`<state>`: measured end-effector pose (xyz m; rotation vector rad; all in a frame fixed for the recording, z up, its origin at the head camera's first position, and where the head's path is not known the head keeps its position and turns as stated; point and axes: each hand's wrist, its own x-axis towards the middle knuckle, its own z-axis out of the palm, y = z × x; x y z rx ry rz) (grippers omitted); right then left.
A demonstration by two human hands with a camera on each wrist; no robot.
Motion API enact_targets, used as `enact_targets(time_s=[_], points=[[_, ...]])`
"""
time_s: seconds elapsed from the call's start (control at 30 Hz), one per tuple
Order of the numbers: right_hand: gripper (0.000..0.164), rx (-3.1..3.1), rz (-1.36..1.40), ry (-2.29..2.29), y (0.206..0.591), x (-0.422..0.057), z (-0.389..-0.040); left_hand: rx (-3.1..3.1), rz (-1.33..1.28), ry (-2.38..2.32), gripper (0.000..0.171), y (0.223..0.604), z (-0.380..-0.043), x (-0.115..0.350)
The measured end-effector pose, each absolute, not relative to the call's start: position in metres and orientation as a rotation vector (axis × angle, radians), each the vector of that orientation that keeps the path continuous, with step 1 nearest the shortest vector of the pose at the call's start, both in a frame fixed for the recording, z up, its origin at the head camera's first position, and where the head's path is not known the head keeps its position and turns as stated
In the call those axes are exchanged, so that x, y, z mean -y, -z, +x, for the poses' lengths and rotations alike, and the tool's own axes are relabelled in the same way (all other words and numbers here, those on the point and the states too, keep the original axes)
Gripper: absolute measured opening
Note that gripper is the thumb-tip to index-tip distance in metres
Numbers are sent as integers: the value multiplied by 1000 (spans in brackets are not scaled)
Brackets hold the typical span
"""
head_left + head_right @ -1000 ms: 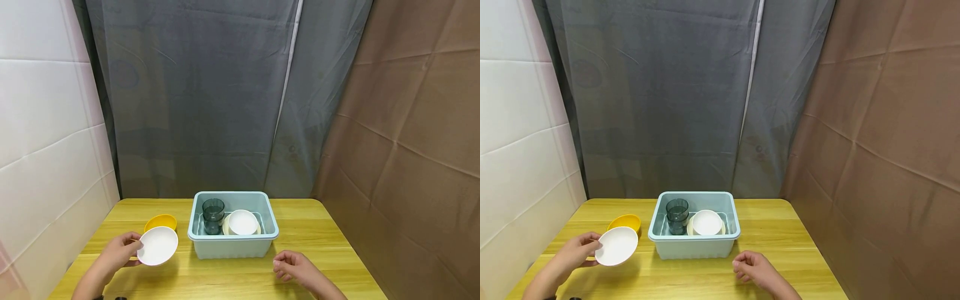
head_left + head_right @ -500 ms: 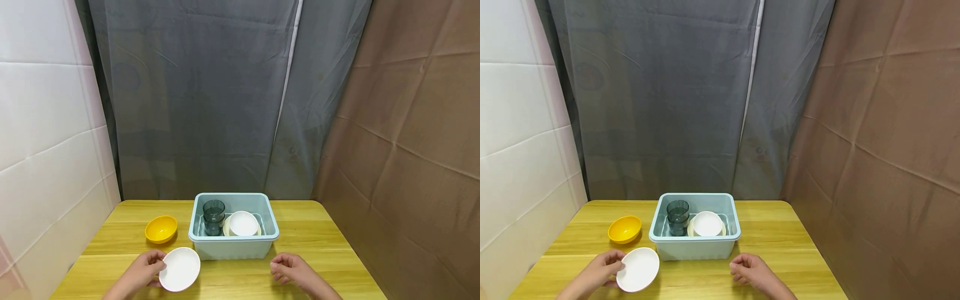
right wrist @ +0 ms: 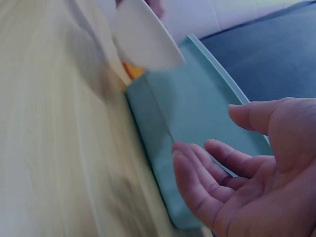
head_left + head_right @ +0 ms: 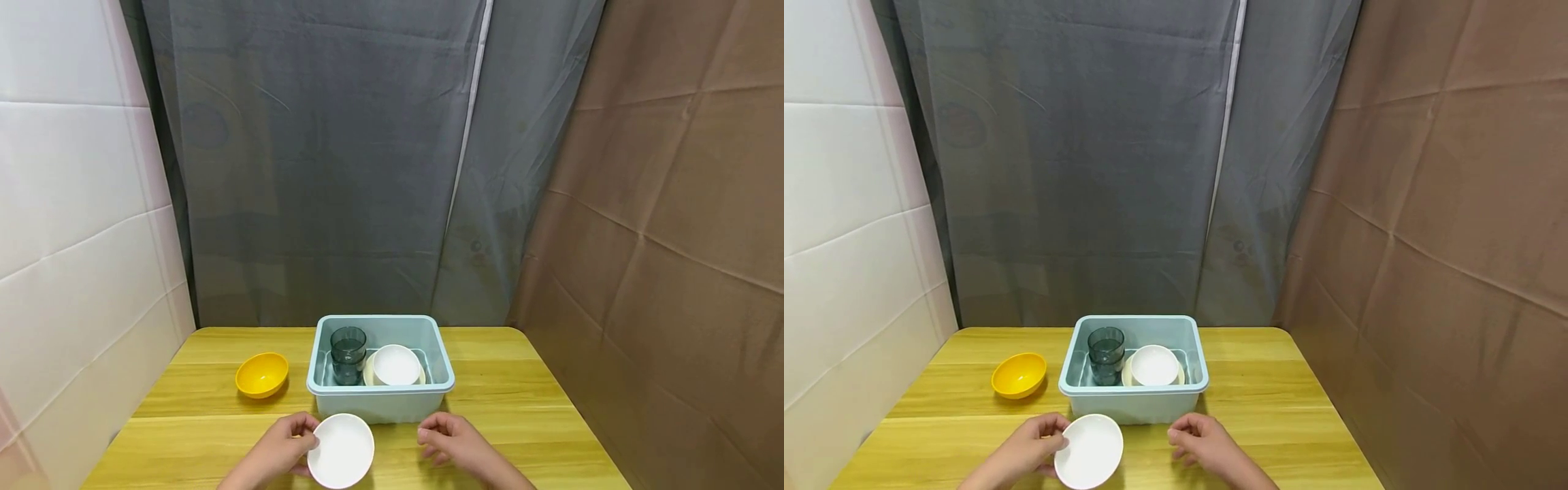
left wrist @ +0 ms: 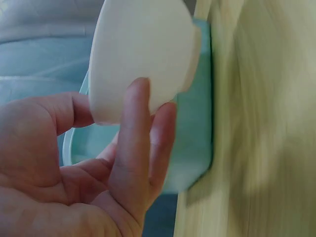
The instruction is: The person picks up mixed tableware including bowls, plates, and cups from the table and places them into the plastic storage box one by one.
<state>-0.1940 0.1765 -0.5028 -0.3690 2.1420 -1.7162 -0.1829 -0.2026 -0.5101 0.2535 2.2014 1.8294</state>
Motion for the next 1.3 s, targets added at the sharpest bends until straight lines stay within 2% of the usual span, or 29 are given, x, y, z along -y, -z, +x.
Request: enact_targets(time_s=[0.17, 0.53, 1.3], points=[[28, -2063, -392, 1794, 505, -160, -191, -2252, 281, -1805, 20, 510, -184, 183], [37, -1967, -451, 1883, 506, -141, -188, -2246, 308, -1835, 18, 513, -186, 155], [31, -2074, -311, 1863, 508, -139, -186, -2214, 275, -1851, 15, 514, -185, 136]])
